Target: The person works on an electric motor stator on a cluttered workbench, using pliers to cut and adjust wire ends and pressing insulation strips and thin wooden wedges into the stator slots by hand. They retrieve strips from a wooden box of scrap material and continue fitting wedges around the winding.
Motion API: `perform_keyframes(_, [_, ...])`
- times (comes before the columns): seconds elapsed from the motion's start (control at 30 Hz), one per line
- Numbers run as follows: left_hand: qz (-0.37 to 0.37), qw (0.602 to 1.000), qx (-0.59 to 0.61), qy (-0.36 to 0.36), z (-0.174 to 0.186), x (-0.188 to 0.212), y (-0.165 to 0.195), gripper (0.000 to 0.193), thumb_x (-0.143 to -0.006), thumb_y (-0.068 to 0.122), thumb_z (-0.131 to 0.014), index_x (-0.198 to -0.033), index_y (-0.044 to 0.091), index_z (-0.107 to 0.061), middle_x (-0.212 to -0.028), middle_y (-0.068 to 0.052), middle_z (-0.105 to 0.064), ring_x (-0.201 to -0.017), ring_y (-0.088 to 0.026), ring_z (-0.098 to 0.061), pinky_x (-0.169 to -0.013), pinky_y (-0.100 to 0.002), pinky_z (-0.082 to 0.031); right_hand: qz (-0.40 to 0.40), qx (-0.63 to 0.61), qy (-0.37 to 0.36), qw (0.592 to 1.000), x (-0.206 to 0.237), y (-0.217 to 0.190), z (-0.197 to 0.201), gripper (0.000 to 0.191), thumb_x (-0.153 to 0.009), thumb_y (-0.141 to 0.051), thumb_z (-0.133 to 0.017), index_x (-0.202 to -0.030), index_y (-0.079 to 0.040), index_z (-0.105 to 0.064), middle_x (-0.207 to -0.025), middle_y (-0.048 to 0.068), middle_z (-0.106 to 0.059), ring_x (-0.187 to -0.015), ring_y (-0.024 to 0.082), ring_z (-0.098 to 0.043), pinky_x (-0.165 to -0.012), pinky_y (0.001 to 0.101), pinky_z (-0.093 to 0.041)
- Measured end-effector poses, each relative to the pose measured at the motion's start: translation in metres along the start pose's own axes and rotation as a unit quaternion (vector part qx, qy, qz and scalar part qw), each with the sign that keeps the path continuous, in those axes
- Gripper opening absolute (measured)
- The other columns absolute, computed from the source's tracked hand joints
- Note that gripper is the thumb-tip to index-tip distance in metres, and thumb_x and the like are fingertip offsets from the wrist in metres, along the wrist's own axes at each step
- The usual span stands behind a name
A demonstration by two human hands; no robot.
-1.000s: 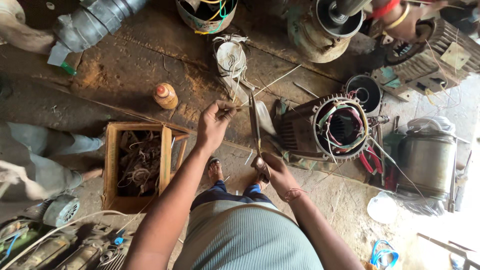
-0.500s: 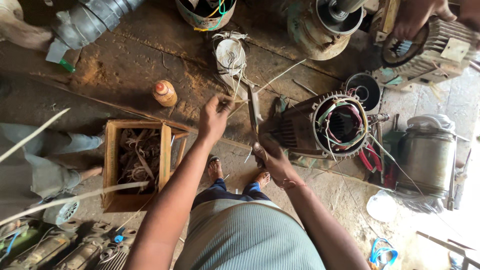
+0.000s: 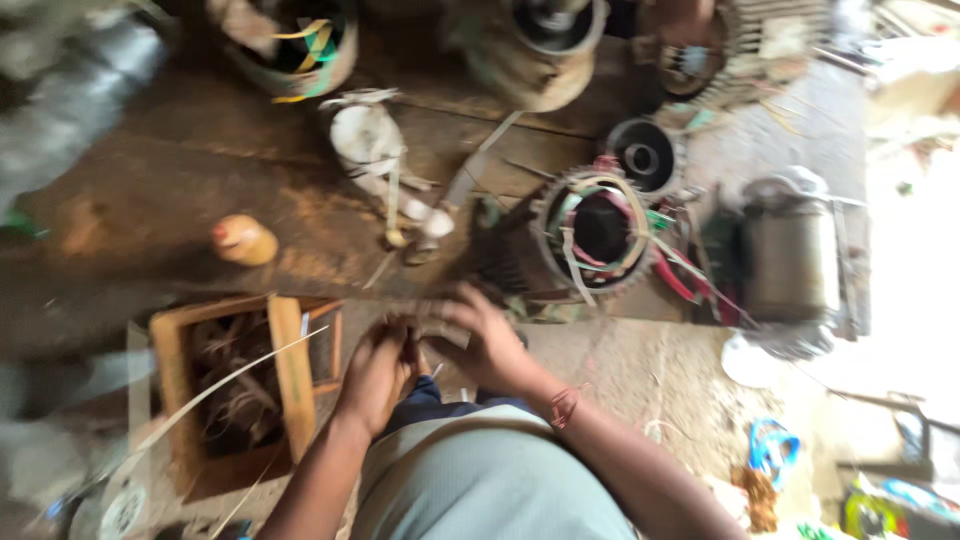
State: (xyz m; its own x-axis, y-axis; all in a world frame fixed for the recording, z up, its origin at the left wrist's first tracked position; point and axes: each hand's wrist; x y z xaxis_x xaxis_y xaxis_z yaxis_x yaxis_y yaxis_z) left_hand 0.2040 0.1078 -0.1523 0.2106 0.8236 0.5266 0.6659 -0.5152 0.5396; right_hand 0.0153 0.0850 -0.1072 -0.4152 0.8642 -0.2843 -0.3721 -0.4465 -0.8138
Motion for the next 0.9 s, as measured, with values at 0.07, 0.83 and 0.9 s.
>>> perform_keyframes(0.07, [0.03,0.999,-0.02,-0.04,-0.011,0.012,-0.014,0.016,-0.109,0.022,-0.055,-0.105,0.007,-0.062,-0.09,-0.003,-0.061,-0.08,-0.014,-0.057,-0.07,-0.031,-0.048,-0.038,0.001,-0.008,0.999,0.019,-0.008,0.018,0.036,-0.086,-0.005,-0.079,-0.121,-0.012,-0.071,-0.117,0.013,-0.067,-0.107,0.033,-0.067,-0.09,0.0383,-0.056])
perform_keyframes(0.83, [-0.451,0.652,-0.534,-0.294,-0.3,0.032,-0.019,0.013,-0.099,0.019,-0.069,-0.097,0.008,-0.063,-0.091,-0.007,-0.06,-0.09,-0.029,-0.059,-0.083,-0.042,-0.049,-0.025,-0.198,0.31,0.93,0.125,-0.088,0.243,0.018,-0.108,0.001,-0.052,-0.126,0.001,-0.056,-0.122,0.017,-0.06,-0.119,0.034,-0.071,-0.099,0.0453,-0.063])
perform_keyframes(0.9, [-0.458,0.655,-0.539,-0.265,-0.306,0.036,-0.021,0.012,-0.097,0.019,-0.071,-0.097,0.008,-0.064,-0.09,-0.007,-0.059,-0.087,-0.029,-0.059,-0.081,-0.042,-0.049,-0.014,-0.227,0.304,0.925,0.112,-0.085,0.248,0.016,-0.111,0.001,-0.052,-0.127,0.001,-0.052,-0.121,0.018,-0.06,-0.115,0.034,-0.07,-0.101,0.0475,-0.062])
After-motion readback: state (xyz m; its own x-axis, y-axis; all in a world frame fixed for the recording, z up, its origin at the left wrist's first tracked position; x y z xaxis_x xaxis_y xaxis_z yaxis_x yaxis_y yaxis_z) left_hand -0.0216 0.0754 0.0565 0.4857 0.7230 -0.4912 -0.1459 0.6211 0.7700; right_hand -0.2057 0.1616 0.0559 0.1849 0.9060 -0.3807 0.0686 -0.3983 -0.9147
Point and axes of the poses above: each hand's wrist, its own x-axis away from the middle knuckle, its own z-axis out of the back of the hand, y = z × x
